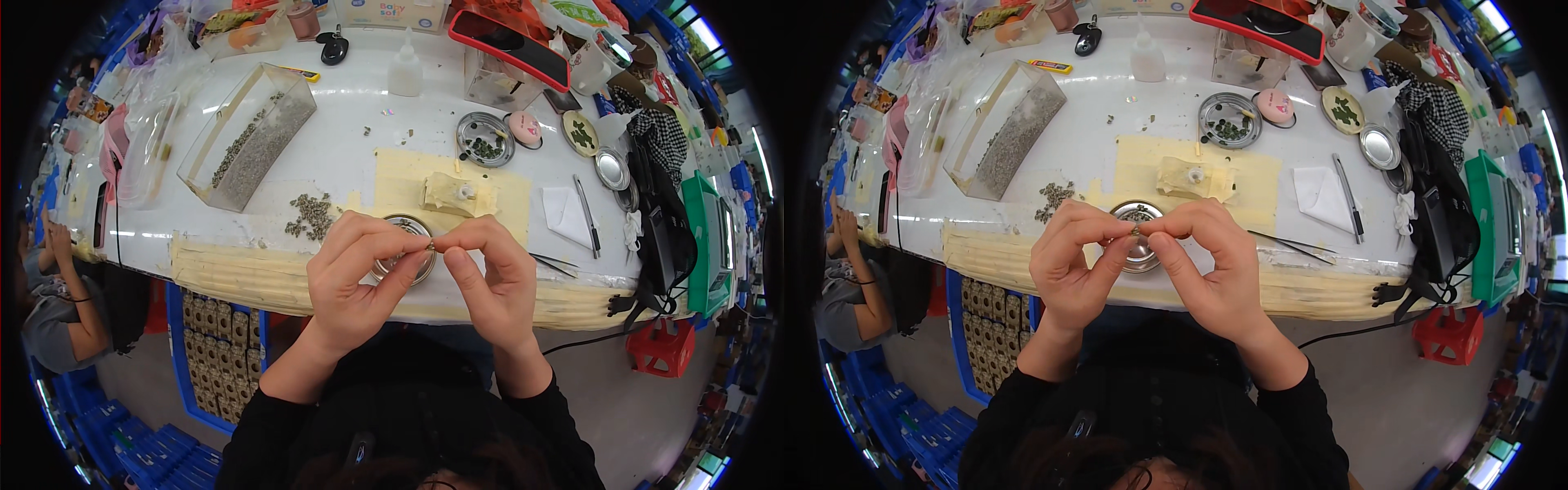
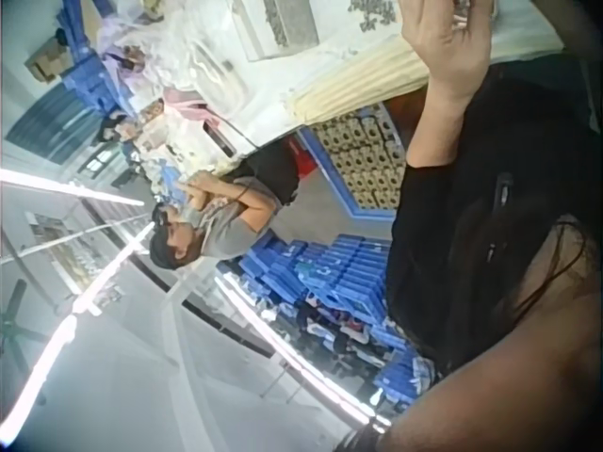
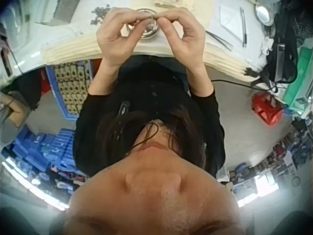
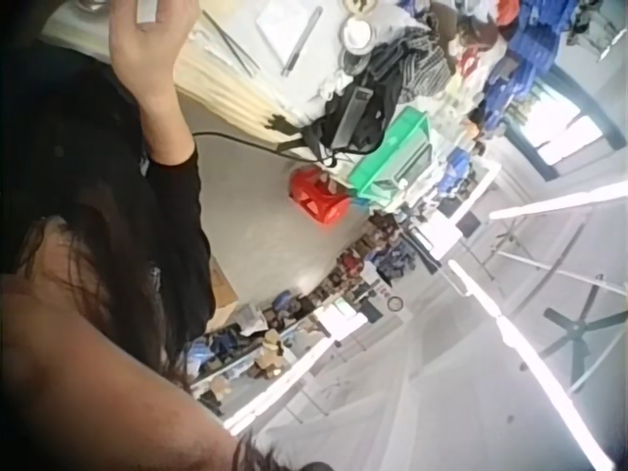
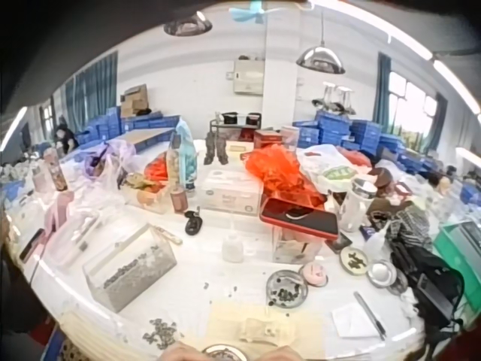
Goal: Picking up small metal components from a tray and placing them into a small metal tin for sorting.
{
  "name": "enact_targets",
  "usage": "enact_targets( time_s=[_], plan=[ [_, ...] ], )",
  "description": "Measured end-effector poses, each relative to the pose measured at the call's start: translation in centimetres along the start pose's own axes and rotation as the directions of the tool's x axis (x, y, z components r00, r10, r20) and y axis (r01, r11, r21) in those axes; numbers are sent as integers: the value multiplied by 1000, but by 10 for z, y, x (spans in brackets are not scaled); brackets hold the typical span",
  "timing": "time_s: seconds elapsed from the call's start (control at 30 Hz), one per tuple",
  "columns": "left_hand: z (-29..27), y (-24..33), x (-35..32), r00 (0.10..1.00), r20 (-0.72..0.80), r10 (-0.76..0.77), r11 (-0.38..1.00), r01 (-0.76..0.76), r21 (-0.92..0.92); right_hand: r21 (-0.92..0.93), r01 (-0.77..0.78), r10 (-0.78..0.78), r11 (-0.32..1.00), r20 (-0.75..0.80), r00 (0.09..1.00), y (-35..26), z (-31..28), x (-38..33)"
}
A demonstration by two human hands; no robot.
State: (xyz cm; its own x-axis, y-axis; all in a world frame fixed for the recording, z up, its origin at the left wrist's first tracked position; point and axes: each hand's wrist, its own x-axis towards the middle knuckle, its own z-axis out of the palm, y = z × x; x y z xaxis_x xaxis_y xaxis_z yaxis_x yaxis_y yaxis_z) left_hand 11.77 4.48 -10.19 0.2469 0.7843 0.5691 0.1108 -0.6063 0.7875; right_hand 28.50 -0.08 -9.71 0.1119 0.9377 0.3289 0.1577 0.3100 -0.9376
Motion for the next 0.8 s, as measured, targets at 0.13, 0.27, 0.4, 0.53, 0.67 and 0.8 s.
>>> enact_targets(
  time_s=[0.13, 0.27, 0.4, 0.53, 0.67, 0.8],
  plan=[
    [0, 5, 2, 998, 13, 53, 997, -54, 59, 70, -35, 34, 997, 14, 999, 0, 1, 0],
    [0, 7, 4, 993, 24, 112, 988, -114, 101, 91, -42, 40, 995, 22, 999, 3, 0, -1],
    [1, 7, 4, 990, 25, 138, 983, -140, 122, 80, -12, 10, 997, 22, 1000, 3, -1, -1],
    [-1, 5, 4, 982, 52, 180, 977, -185, 108, 359, -217, 184, 908, 123, 975, 3, -4, -1],
    [0, 3, 4, 975, 69, 212, 965, -220, 142, 294, -162, 129, 942, 128, 983, 6, -7, -1],
    [0, 3, 5, 978, 68, 196, 974, -202, 103, 383, -207, 172, 900, 123, 977, 4, -6, -2]
  ],
)
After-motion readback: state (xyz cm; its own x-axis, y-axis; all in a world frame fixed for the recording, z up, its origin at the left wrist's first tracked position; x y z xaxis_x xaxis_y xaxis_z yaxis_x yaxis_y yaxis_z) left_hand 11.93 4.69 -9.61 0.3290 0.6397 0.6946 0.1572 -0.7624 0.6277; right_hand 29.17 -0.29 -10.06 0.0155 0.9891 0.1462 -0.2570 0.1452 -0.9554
